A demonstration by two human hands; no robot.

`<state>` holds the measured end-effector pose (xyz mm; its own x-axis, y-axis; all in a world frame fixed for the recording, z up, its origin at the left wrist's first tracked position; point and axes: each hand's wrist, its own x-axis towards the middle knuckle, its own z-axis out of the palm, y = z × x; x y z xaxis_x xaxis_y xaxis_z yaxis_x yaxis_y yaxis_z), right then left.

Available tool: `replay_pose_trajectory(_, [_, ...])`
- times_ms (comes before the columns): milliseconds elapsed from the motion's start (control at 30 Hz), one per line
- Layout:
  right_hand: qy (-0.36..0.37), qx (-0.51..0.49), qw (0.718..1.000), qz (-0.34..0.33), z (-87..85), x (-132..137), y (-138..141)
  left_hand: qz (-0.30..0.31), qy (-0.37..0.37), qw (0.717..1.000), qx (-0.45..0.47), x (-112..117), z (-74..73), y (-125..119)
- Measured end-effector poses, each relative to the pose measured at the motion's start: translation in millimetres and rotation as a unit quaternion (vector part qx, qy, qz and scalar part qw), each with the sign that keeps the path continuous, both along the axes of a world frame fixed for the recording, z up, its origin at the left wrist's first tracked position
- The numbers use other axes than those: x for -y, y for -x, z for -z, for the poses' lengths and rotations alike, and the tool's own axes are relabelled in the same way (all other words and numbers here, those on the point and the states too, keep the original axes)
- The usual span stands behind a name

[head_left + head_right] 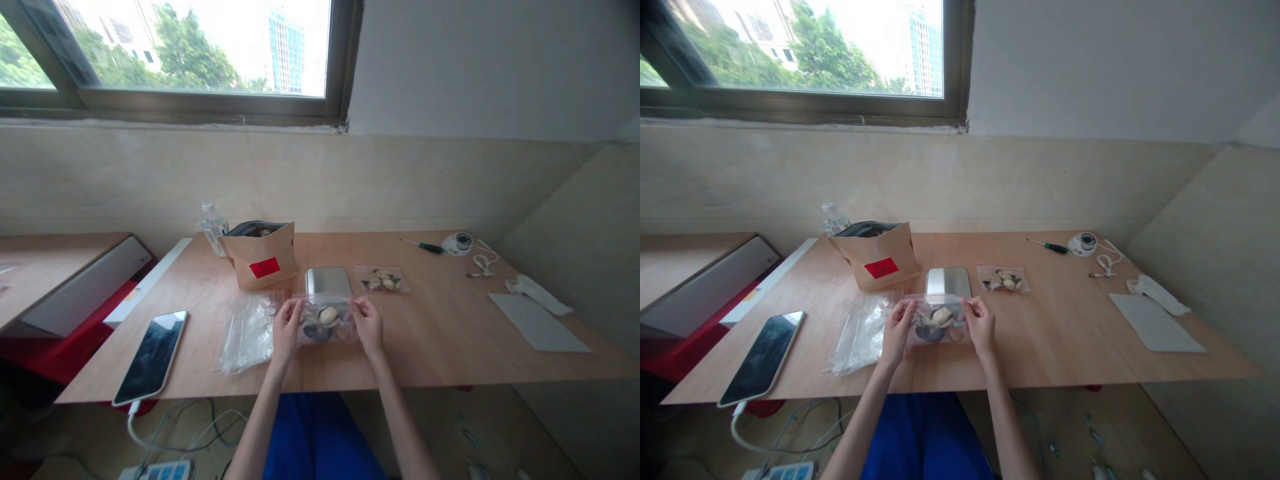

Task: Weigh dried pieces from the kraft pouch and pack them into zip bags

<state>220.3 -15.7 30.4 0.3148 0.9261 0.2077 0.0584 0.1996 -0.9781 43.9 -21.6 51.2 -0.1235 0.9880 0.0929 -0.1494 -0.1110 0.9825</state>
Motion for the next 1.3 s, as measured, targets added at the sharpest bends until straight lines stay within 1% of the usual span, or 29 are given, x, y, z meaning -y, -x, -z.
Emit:
replay_pose_trajectory(67, [-0.003, 0.026, 1.000, 0.004, 13.4, -4, -6, -0.020, -0.016, 0.999, -0.043, -4, 13.3, 1])
replay_pose_trajectory(133, [-0.003, 0.046, 0.999, 0.012, 21.6, -7, -11, -0.023, -0.014, 0.998, -0.060, -6, 23.6, 2])
replay_pose_trajectory(200, [0.003, 0.061, 0.998, 0.013, 25.8, -9, -13, -0.022, -0.003, 0.998, -0.058, -8, 30.4, 3])
replay_pose_trajectory(267, [0.011, 0.073, 0.997, 0.013, 28.0, -10, -14, -0.026, 0.002, 0.999, -0.047, -9, 34.1, 4])
replay_pose_trajectory(400, [0.012, 0.076, 0.996, 0.034, 31.2, -11, -14, -0.028, 0.007, 0.999, -0.026, -11, 36.0, 5])
replay_pose_trajectory(500, [0.005, 0.087, 0.994, 0.061, 31.7, -11, -15, -0.039, 0.004, 0.998, -0.049, -12, 35.6, 6])
replay_pose_trajectory(633, [-0.017, 0.136, 0.987, 0.088, 29.7, -12, -15, -0.050, -0.006, 0.996, -0.072, -13, 36.2, 7])
replay_pose_trajectory(767, [-0.041, 0.176, 0.979, 0.097, 29.7, -11, -15, -0.061, 0.004, 0.996, -0.067, -14, 39.5, 8])
replay_pose_trajectory(967, [-0.053, 0.156, 0.982, 0.098, 30.6, -11, -14, -0.097, -0.010, 0.991, -0.088, -14, 43.3, 9])
replay_pose_trajectory(1067, [-0.053, 0.144, 0.984, 0.090, 29.6, -10, -14, -0.104, -0.014, 0.990, -0.097, -15, 43.7, 9])
replay_pose_trajectory(1167, [-0.051, 0.135, 0.986, 0.083, 29.4, -9, -13, -0.105, -0.006, 0.990, -0.090, -15, 43.9, 9])
replay_pose_trajectory(1300, [-0.059, 0.138, 0.984, 0.096, 30.6, -10, -14, -0.114, 0.012, 0.990, -0.079, -15, 42.9, 9])
